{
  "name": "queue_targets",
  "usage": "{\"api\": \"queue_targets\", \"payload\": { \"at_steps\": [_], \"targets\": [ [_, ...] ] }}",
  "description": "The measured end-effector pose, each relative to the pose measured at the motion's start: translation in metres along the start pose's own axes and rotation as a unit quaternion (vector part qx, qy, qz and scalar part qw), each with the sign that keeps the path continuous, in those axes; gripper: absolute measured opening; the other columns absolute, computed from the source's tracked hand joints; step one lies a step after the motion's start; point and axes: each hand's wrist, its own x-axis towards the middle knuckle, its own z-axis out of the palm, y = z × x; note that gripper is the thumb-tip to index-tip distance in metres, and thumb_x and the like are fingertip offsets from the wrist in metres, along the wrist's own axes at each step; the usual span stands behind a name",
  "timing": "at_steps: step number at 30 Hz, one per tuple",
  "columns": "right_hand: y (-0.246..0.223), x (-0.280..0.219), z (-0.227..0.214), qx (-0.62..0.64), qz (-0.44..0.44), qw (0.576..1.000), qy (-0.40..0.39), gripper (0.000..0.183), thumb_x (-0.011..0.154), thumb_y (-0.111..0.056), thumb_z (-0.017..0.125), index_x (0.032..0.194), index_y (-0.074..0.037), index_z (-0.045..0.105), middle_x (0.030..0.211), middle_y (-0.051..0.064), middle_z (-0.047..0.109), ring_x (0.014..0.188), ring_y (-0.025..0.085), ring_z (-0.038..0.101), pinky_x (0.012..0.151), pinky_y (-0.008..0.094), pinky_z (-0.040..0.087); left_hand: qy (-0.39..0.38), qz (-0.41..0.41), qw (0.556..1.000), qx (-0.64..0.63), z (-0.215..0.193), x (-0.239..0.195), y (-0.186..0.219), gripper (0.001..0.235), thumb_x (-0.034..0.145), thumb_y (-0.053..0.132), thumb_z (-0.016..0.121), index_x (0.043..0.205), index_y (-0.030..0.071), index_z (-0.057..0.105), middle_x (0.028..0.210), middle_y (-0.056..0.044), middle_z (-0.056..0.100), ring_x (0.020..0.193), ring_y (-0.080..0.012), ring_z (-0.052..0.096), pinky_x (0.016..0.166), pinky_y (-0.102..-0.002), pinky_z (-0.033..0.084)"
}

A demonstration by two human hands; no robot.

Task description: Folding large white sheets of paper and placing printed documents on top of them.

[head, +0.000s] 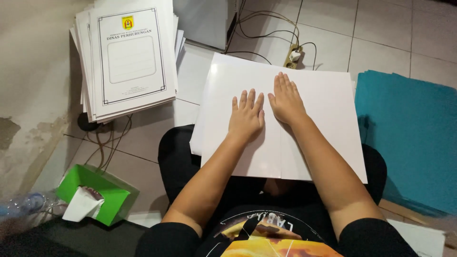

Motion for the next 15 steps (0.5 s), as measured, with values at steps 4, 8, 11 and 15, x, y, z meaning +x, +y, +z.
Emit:
{"api": "queue_targets", "payload": {
  "at_steps": [4, 8, 11, 15],
  "targets": [
    [-0.010, -0.077, 0.019, 0.005, -0.014, 1.000, 0.000, 0.068, 0.110, -0.041, 0.023, 0.162, 0.003, 0.019, 0.171, 0.022, 0.015, 0.159, 0.031, 0.012, 0.129, 0.045, 0.005, 0.008, -0.001, 1.000, 0.015, 0.009, 0.003, 0.001, 0.059, 0.106, 0.034, 0.029, 0.162, 0.016, 0.035, 0.166, -0.018, 0.033, 0.156, -0.0364, 0.025, 0.125, -0.059, 0.012],
    [-0.011, -0.156, 0.052, -0.027, -0.075, 0.997, 0.020, 0.072, 0.108, -0.045, 0.019, 0.162, 0.003, 0.019, 0.169, 0.025, 0.019, 0.157, 0.035, 0.017, 0.127, 0.048, 0.011, -0.015, -0.053, 0.998, 0.042, 0.013, 0.015, 0.016, 0.061, 0.106, 0.035, 0.027, 0.164, 0.015, 0.027, 0.168, -0.018, 0.026, 0.157, -0.0394, 0.016, 0.119, -0.073, 0.006],
    [-0.006, -0.196, 0.078, -0.035, -0.105, 0.994, 0.015, 0.074, 0.108, -0.048, 0.016, 0.162, 0.003, 0.016, 0.168, 0.027, 0.018, 0.155, 0.037, 0.019, 0.125, 0.050, 0.013, -0.032, -0.049, 0.996, 0.071, 0.019, 0.031, 0.037, 0.063, 0.106, 0.038, 0.028, 0.164, 0.013, 0.026, 0.169, -0.019, 0.022, 0.157, -0.0427, 0.012, 0.116, -0.077, 0.005],
    [-0.005, -0.216, 0.082, -0.043, -0.138, 0.989, 0.036, 0.073, 0.108, -0.046, 0.026, 0.162, 0.002, 0.018, 0.168, 0.025, 0.020, 0.154, 0.037, 0.021, 0.124, 0.050, 0.016, -0.035, 0.069, 0.993, 0.089, 0.026, 0.092, 0.034, 0.060, 0.108, 0.034, 0.022, 0.164, 0.016, 0.028, 0.170, -0.012, 0.025, 0.158, -0.0361, 0.019, 0.123, -0.067, 0.014]
  ]
}}
